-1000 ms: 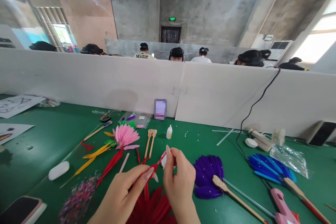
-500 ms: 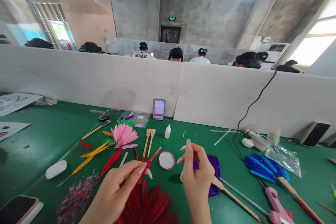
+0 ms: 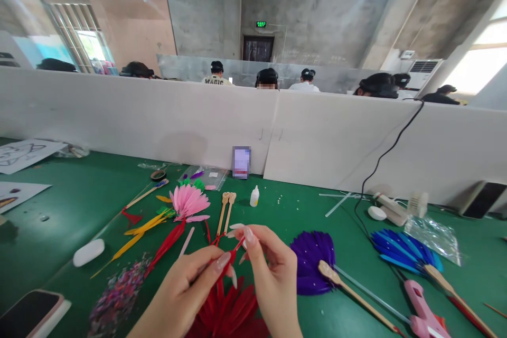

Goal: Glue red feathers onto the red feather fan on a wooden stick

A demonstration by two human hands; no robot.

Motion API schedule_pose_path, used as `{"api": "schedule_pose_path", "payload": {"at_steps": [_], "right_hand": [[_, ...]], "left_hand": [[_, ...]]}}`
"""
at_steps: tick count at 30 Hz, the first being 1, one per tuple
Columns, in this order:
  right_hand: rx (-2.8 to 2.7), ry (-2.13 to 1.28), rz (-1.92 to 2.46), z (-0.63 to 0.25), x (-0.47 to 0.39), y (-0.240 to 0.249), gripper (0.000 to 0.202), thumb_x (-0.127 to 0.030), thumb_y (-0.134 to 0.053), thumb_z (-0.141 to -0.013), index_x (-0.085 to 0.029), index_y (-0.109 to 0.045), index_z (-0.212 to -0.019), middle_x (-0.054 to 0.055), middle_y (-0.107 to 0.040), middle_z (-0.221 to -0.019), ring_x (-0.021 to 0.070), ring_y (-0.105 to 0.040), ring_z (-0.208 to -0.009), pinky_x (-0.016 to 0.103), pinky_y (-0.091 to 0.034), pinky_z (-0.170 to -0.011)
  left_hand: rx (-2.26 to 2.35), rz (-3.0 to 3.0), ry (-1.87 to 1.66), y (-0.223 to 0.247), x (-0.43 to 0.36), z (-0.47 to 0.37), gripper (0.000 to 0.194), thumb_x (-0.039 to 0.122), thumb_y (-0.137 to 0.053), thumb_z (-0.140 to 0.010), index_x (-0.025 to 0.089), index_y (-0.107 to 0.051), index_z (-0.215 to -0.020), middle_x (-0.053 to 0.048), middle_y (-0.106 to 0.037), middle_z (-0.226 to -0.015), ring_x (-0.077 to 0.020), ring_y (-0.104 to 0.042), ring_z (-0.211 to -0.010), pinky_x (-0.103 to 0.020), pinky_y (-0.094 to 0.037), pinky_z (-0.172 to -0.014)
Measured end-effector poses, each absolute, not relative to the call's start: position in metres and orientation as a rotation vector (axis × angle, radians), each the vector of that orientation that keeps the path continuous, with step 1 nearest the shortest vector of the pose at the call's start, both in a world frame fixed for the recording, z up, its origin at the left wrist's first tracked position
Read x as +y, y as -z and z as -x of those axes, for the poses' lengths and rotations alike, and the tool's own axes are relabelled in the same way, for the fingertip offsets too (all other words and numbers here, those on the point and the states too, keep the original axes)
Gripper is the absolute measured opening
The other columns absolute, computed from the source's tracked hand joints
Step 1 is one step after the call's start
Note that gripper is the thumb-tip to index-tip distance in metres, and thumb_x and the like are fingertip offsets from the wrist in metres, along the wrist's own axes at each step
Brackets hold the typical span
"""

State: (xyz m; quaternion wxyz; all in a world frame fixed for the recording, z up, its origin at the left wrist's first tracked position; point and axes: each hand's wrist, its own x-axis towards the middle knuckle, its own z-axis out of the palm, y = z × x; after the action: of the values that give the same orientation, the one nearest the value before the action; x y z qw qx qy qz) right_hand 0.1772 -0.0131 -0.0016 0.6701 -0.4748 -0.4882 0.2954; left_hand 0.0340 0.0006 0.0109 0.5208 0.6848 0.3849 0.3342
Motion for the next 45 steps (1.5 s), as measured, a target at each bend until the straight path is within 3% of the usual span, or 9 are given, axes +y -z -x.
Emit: {"api": "schedule_pose_path", "payload": {"at_steps": [6,14,21,25,29,34,37,42,45], "right_hand": [[-1.018,-0.857,0.974,-0.178,-0.010,0.007,0.017,-0.035,-0.067,-0.084,-0.025,-0.075,-0.073,-0.001,-0.073,-0.066,0.0080,-0.061,-0.053,0.013,-0.051,-0.053],[-0.905,-0.970,0.956,-0.180,-0.006,0.009,0.012,-0.034,-0.075,-0.077,-0.023,-0.076,-0.071,-0.001,-0.070,-0.060,0.0065,-0.058,-0.051,0.011,-0.049,-0.050],[-0.948,-0.995,0.940,-0.181,-0.007,0.003,0.001,-0.025,-0.079,-0.070,-0.025,-0.078,-0.071,-0.001,-0.074,-0.064,0.0064,-0.061,-0.051,0.010,-0.051,-0.050],[-0.956,-0.935,0.969,-0.181,-0.006,0.005,0.006,-0.021,-0.080,-0.066,-0.026,-0.078,-0.068,-0.001,-0.075,-0.066,0.0084,-0.066,-0.055,0.011,-0.052,-0.053],[-0.972,-0.850,1.050,-0.179,-0.008,0.007,0.006,-0.023,-0.081,-0.064,-0.024,-0.076,-0.068,0.002,-0.076,-0.069,0.0132,-0.070,-0.062,0.015,-0.055,-0.057],[-1.014,-0.723,1.134,-0.177,-0.011,0.004,0.008,-0.028,-0.078,-0.067,-0.021,-0.074,-0.067,0.004,-0.075,-0.067,0.0157,-0.069,-0.058,0.020,-0.056,-0.055],[-1.044,-0.670,1.163,-0.178,-0.011,0.003,0.010,-0.030,-0.076,-0.070,-0.020,-0.074,-0.067,0.004,-0.074,-0.065,0.0159,-0.068,-0.057,0.021,-0.055,-0.054],[-1.089,-0.716,1.153,-0.180,-0.011,0.005,0.015,-0.033,-0.070,-0.078,-0.020,-0.072,-0.070,0.002,-0.073,-0.065,0.0136,-0.066,-0.058,0.018,-0.054,-0.055],[-1.110,-0.690,1.153,-0.178,-0.011,0.004,0.018,-0.034,-0.065,-0.082,-0.021,-0.071,-0.071,0.001,-0.072,-0.065,0.0124,-0.065,-0.059,0.016,-0.053,-0.056]], "left_hand": [[0.783,-1.462,-0.809,-0.007,0.005,-0.039,0.045,0.052,-0.047,-0.091,0.015,-0.061,-0.068,-0.001,-0.057,-0.065,-0.0116,-0.054,-0.063,-0.018,-0.041,-0.055],[1.005,-1.919,-0.799,-0.002,0.002,-0.034,0.016,0.034,-0.056,-0.089,0.020,-0.064,-0.094,0.003,-0.067,-0.075,-0.0110,-0.060,-0.064,-0.018,-0.041,-0.059],[1.038,-2.196,-0.860,0.001,0.004,-0.029,0.023,0.023,-0.041,-0.096,0.022,-0.062,-0.089,0.004,-0.069,-0.067,-0.0093,-0.061,-0.052,-0.017,-0.039,-0.050],[1.041,-2.226,-0.952,0.002,0.006,-0.025,0.009,0.023,-0.057,-0.089,0.025,-0.061,-0.096,0.006,-0.074,-0.081,-0.0113,-0.070,-0.068,-0.015,-0.048,-0.059],[1.123,-2.366,-1.110,0.005,0.006,-0.024,0.022,0.020,-0.059,-0.085,0.026,-0.059,-0.106,0.003,-0.075,-0.093,-0.0164,-0.072,-0.075,-0.020,-0.053,-0.061],[1.139,-2.449,-0.969,0.003,0.006,-0.024,0.030,0.014,-0.040,-0.091,0.021,-0.063,-0.110,-0.003,-0.072,-0.087,-0.0174,-0.069,-0.067,-0.025,-0.054,-0.060],[1.138,-2.421,-0.864,-0.001,0.006,-0.025,0.029,0.015,-0.041,-0.092,0.020,-0.067,-0.105,-0.003,-0.071,-0.082,-0.0173,-0.068,-0.066,-0.023,-0.051,-0.058],[1.130,-2.310,-0.677,-0.005,0.006,-0.026,0.031,0.017,-0.038,-0.095,0.018,-0.069,-0.096,0.001,-0.067,-0.061,-0.0132,-0.058,-0.047,-0.020,-0.037,-0.045],[1.109,-2.245,-0.628,-0.005,0.004,-0.026,0.034,0.021,-0.035,-0.097,0.017,-0.068,-0.096,0.000,-0.064,-0.056,-0.0129,-0.058,-0.047,-0.019,-0.037,-0.047]]}}
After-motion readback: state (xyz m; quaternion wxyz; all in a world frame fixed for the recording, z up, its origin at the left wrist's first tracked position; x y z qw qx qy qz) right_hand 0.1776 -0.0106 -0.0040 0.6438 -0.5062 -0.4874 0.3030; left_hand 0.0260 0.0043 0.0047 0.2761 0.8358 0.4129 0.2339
